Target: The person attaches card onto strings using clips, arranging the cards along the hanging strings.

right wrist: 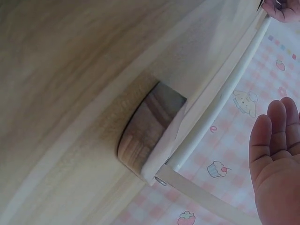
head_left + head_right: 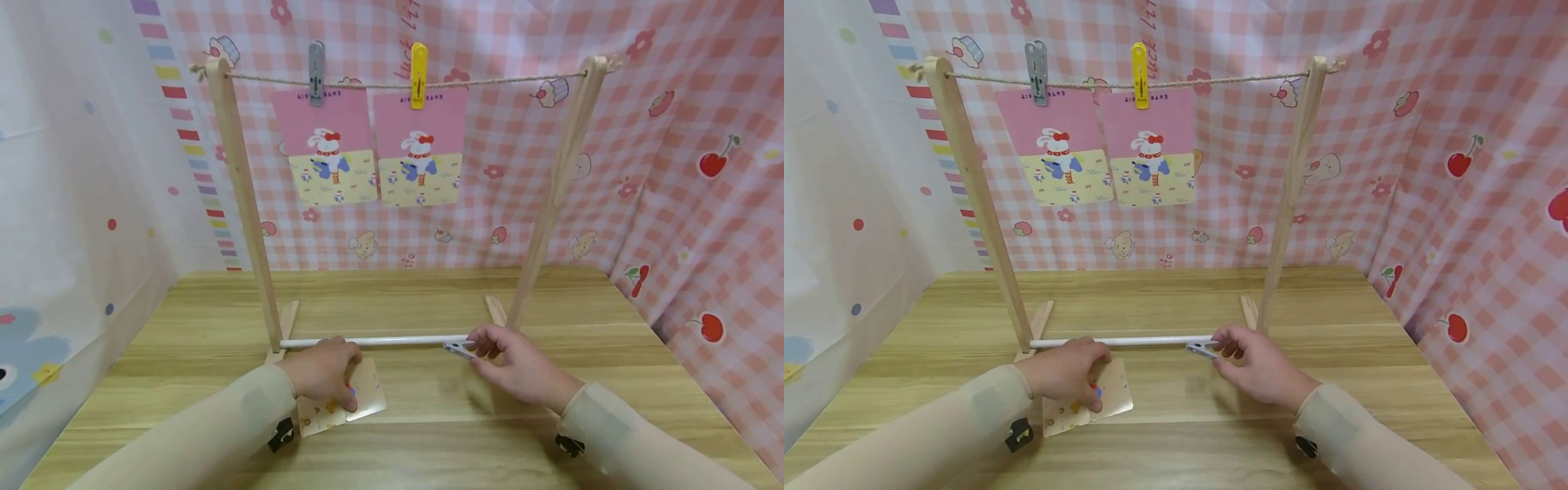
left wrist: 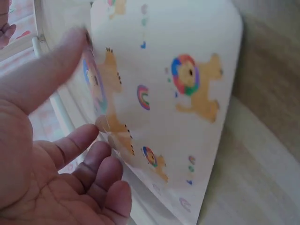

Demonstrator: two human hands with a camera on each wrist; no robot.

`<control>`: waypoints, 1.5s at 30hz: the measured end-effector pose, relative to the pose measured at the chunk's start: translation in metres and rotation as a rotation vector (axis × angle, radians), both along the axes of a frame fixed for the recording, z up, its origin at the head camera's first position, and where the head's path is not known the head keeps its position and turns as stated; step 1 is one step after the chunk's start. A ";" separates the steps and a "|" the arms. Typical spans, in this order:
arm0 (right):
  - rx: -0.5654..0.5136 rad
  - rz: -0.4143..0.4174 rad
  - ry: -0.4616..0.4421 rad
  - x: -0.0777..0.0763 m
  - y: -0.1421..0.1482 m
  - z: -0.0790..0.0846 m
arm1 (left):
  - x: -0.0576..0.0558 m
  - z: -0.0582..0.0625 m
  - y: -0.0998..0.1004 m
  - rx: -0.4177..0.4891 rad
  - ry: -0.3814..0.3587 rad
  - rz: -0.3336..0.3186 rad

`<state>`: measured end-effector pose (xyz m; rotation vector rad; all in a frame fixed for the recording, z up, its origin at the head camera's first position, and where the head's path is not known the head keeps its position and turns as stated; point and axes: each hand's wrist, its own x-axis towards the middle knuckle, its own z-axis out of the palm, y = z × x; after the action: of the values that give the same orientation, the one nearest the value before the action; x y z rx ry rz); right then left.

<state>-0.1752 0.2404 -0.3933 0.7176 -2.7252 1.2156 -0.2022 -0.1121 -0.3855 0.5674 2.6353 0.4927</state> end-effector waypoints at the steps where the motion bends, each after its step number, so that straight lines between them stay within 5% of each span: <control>1: -0.002 -0.004 0.001 0.000 0.000 0.000 | 0.000 -0.001 0.000 -0.002 0.004 -0.001; 14: -0.002 -0.005 -0.005 0.001 -0.001 0.001 | -0.002 -0.006 0.006 -0.005 -0.034 0.072; 25: -0.017 -0.014 -0.003 0.001 -0.001 0.000 | -0.002 -0.003 0.006 -0.001 -0.030 0.051; 38: -0.058 -0.026 0.008 0.001 -0.002 0.000 | -0.007 0.008 0.004 0.141 0.098 -0.007; 45: -0.078 -0.040 0.005 0.002 -0.004 0.000 | -0.011 0.018 0.003 0.236 0.118 0.024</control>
<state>-0.1736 0.2367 -0.3935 0.6533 -2.6579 1.3021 -0.2132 -0.1093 -0.3676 0.6556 2.7159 0.8088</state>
